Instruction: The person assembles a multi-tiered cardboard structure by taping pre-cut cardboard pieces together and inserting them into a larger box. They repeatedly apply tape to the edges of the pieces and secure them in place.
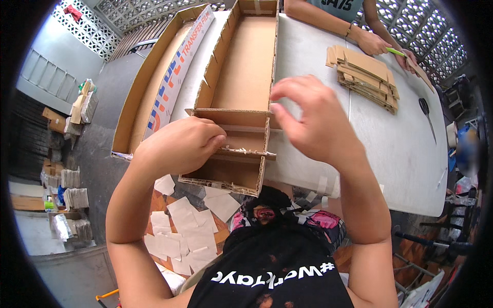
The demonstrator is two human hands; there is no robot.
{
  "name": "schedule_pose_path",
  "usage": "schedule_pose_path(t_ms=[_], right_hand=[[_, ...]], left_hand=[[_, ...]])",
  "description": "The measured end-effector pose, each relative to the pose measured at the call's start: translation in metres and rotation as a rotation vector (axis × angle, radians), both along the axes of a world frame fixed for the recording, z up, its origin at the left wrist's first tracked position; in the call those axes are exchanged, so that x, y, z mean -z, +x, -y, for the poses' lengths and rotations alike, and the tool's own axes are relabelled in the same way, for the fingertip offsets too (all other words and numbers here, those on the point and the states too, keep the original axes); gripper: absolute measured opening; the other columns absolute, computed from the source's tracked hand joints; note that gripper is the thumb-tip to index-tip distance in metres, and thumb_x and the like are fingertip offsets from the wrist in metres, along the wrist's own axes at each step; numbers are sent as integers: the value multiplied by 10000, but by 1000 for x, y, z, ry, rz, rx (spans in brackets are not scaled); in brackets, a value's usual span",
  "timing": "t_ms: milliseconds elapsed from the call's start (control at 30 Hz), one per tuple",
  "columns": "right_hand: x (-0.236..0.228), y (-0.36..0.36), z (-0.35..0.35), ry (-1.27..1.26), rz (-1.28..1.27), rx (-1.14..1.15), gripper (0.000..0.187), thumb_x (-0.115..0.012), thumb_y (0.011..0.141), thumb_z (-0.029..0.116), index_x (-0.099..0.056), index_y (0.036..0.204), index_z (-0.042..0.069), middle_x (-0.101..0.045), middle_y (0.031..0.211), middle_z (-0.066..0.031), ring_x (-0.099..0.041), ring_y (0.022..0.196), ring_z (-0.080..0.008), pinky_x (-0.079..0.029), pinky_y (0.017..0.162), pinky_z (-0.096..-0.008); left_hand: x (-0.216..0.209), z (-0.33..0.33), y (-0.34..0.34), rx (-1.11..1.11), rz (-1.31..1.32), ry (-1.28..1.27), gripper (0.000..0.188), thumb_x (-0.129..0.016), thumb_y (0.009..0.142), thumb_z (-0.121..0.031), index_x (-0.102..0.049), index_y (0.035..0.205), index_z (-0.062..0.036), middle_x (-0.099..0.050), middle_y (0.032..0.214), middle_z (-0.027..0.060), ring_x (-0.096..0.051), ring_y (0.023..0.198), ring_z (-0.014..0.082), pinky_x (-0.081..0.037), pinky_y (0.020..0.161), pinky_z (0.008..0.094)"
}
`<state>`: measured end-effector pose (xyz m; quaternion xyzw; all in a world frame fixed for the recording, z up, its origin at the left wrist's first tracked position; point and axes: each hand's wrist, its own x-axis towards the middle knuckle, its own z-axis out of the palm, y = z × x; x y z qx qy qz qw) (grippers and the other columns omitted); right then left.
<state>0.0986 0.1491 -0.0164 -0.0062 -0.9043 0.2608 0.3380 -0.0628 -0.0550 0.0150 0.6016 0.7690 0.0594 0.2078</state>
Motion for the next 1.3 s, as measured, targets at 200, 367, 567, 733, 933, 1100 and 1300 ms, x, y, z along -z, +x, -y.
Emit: schedule_pose_path(t_ms=[200, 367, 567, 733, 933, 1100, 1300], right_hand=[[20, -26, 6, 86, 221, -64, 121, -629, 826, 92, -739, 811, 43, -725, 881, -141, -671, 922, -337, -518, 856, -451], [22, -25, 0, 127, 263, -82, 87, -667, 826, 62, -740, 825, 15, -709, 851, -140, -640, 869, -337, -527, 825, -432], [21, -25, -3, 84, 285, -118, 97, -685, 822, 93, -743, 826, 16, -700, 838, -138, -638, 870, -331, -526, 824, -428], [15, -36, 7, 165, 331, -48, 156, -694, 858, 175, -749, 840, 29, -718, 885, -160, -659, 924, -328, -525, 819, -415], [-19, -96, 25, -81, 671, -248, 323, -627, 971, 272, -738, 925, -28, -719, 933, -248, -686, 896, -435, -529, 842, -483], [26, -132, 37, -182, 749, -206, 422, -505, 1048, 335, -713, 1022, -32, -696, 1035, -285, -653, 1004, -447, -499, 918, -478], [32, -126, 42, -237, 818, -241, 422, -434, 1085, 331, -659, 1149, -21, -676, 1145, -276, -618, 1095, -451, -478, 970, -466]], left_hand=[[4, -40, -1, 132, -211, -393, 389, -440, 1041, -232, -728, 970, 21, -716, 934, 248, -691, 887, 414, -542, 876, 494], [16, -35, 1, 39, -169, -388, 419, -422, 1046, -236, -719, 886, 11, -711, 865, 251, -693, 827, 420, -550, 851, 506], [25, -37, 10, 22, -180, -282, 344, -483, 972, -200, -701, 801, 3, -702, 785, 233, -698, 793, 410, -567, 801, 503], [35, -50, 13, 245, -285, -262, 316, -510, 938, -191, -707, 768, -11, -712, 797, 216, -709, 777, 398, -577, 746, 503], [36, -34, 8, 229, -268, -162, 297, -503, 963, -183, -726, 851, -23, -724, 810, 185, -725, 747, 365, -591, 671, 490], [49, -29, 11, 248, -195, -20, 281, -489, 985, -178, -714, 935, -18, -716, 802, 193, -724, 758, 374, -587, 671, 499], [42, -22, 18, -22, 36, -121, 306, -462, 1006, -235, -698, 966, -44, -713, 882, 233, -691, 805, 422, -554, 766, 545]])
